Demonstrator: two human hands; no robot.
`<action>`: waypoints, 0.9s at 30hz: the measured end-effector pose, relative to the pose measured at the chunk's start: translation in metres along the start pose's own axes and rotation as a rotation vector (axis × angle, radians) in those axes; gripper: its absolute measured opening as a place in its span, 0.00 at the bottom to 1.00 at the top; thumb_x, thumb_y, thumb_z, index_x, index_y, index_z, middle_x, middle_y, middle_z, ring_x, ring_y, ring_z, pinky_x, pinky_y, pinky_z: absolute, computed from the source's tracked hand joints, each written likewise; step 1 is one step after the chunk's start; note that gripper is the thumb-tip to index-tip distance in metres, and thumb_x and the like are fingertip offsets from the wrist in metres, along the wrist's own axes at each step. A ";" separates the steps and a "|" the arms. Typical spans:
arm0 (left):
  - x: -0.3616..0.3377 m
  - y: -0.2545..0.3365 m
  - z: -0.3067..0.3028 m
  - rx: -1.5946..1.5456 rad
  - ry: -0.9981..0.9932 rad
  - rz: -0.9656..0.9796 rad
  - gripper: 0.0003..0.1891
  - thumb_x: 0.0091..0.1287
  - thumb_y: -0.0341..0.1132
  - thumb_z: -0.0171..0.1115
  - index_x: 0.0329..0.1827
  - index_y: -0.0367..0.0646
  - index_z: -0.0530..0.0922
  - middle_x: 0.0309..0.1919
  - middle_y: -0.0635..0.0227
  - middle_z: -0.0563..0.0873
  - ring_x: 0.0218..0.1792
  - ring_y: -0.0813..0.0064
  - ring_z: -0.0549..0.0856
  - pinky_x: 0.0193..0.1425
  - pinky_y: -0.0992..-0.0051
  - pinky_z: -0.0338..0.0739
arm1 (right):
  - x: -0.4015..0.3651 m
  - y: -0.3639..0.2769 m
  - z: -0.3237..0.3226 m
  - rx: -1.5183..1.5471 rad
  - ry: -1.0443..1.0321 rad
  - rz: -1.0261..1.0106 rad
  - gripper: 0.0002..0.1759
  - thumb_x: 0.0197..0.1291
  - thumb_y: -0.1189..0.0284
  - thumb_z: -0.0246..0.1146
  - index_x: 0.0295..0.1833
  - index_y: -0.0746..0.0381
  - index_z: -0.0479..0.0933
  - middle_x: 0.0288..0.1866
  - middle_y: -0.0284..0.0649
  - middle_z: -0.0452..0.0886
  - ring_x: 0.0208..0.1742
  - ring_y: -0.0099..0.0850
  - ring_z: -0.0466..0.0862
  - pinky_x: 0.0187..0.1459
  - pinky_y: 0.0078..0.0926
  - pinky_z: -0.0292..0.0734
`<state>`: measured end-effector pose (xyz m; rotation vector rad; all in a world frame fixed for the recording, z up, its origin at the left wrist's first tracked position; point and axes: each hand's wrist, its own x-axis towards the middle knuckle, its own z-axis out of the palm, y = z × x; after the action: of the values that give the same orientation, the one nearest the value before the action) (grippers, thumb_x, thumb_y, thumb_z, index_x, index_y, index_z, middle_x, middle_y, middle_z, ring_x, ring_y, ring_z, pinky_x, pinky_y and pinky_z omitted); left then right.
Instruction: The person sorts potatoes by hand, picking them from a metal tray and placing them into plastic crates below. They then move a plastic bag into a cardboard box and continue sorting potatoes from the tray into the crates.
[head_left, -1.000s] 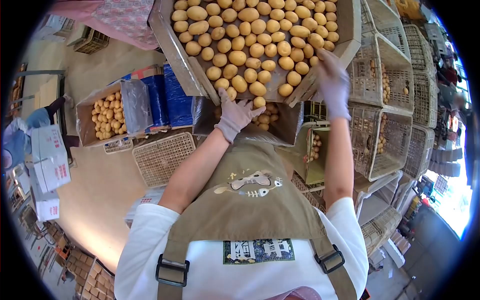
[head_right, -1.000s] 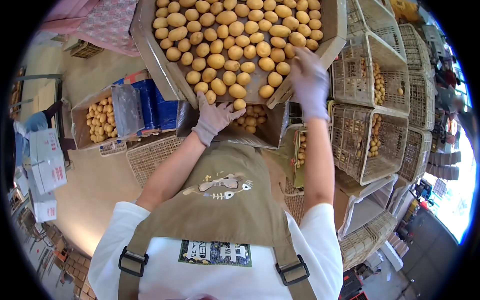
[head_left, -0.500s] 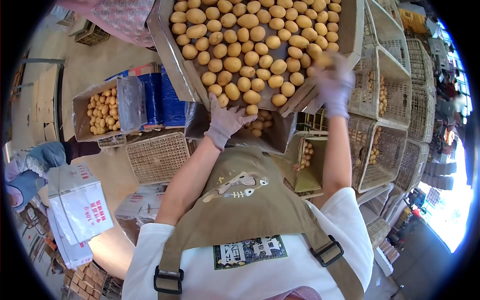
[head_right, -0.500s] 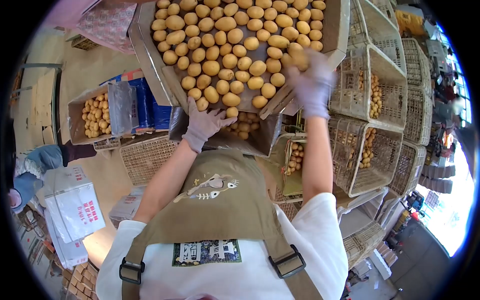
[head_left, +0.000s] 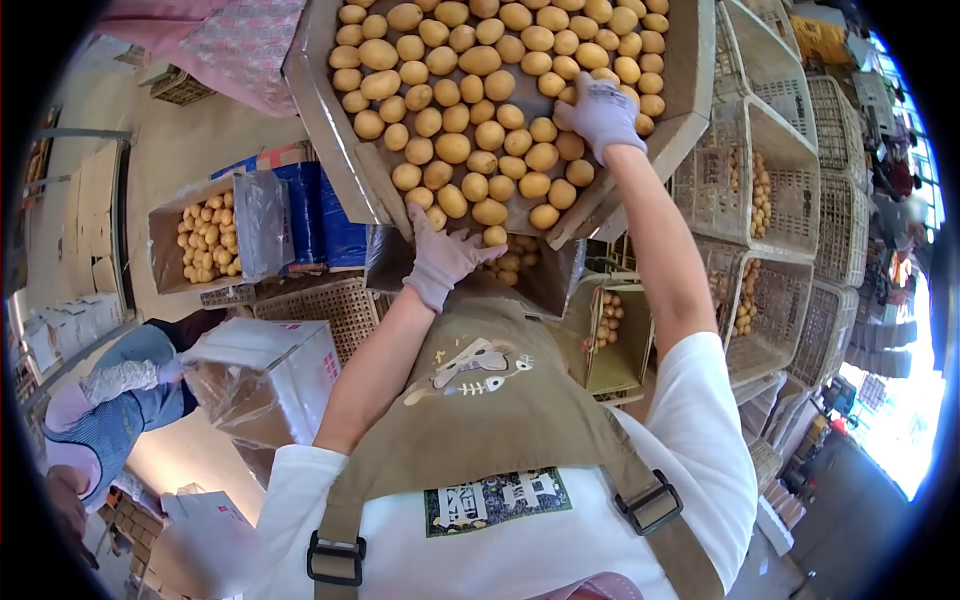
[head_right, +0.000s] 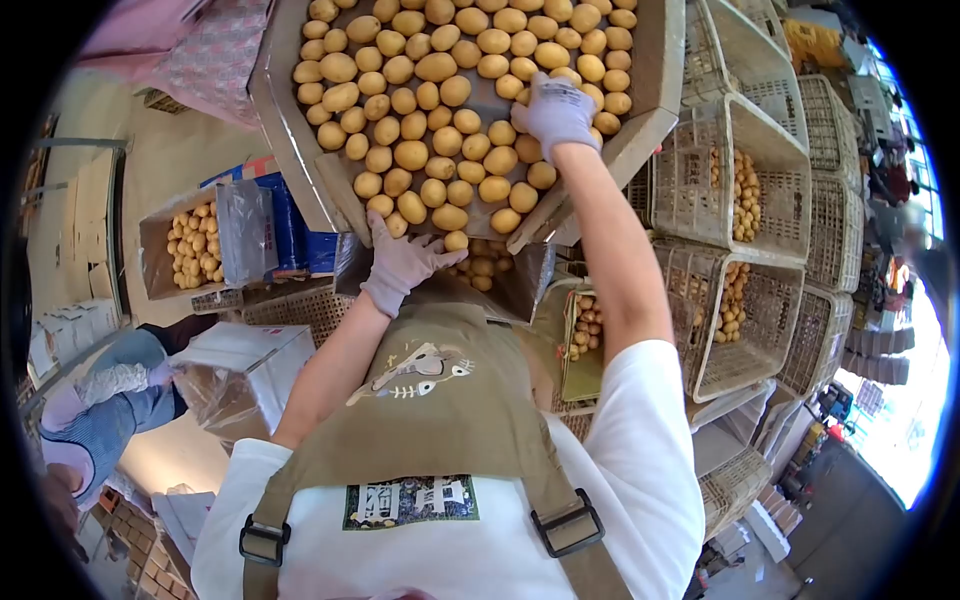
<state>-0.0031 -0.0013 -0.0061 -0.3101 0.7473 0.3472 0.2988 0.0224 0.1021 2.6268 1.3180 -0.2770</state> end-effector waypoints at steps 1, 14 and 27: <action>0.001 0.000 -0.002 0.009 -0.021 0.001 0.56 0.59 0.83 0.44 0.84 0.62 0.42 0.82 0.60 0.44 0.81 0.44 0.50 0.67 0.18 0.54 | -0.003 0.009 0.001 -0.009 0.041 -0.096 0.34 0.63 0.42 0.58 0.62 0.58 0.75 0.58 0.49 0.82 0.58 0.46 0.83 0.54 0.49 0.77; 0.012 -0.002 -0.006 -0.119 -0.187 0.031 0.56 0.58 0.82 0.48 0.83 0.58 0.49 0.82 0.64 0.49 0.80 0.48 0.56 0.72 0.29 0.62 | -0.031 0.141 -0.060 0.120 0.779 -0.145 0.22 0.56 0.53 0.73 0.44 0.59 0.80 0.33 0.40 0.85 0.30 0.36 0.86 0.35 0.35 0.84; 0.000 0.004 -0.007 0.003 -0.110 0.008 0.50 0.62 0.79 0.48 0.82 0.60 0.53 0.82 0.66 0.52 0.80 0.52 0.58 0.73 0.32 0.61 | -0.020 -0.104 0.022 -0.051 -0.122 -0.310 0.17 0.68 0.72 0.54 0.59 0.62 0.79 0.53 0.47 0.88 0.53 0.43 0.88 0.47 0.44 0.84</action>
<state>-0.0090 -0.0002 -0.0121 -0.2833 0.6413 0.3680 0.2014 0.0620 0.0767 2.3166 1.6613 -0.4337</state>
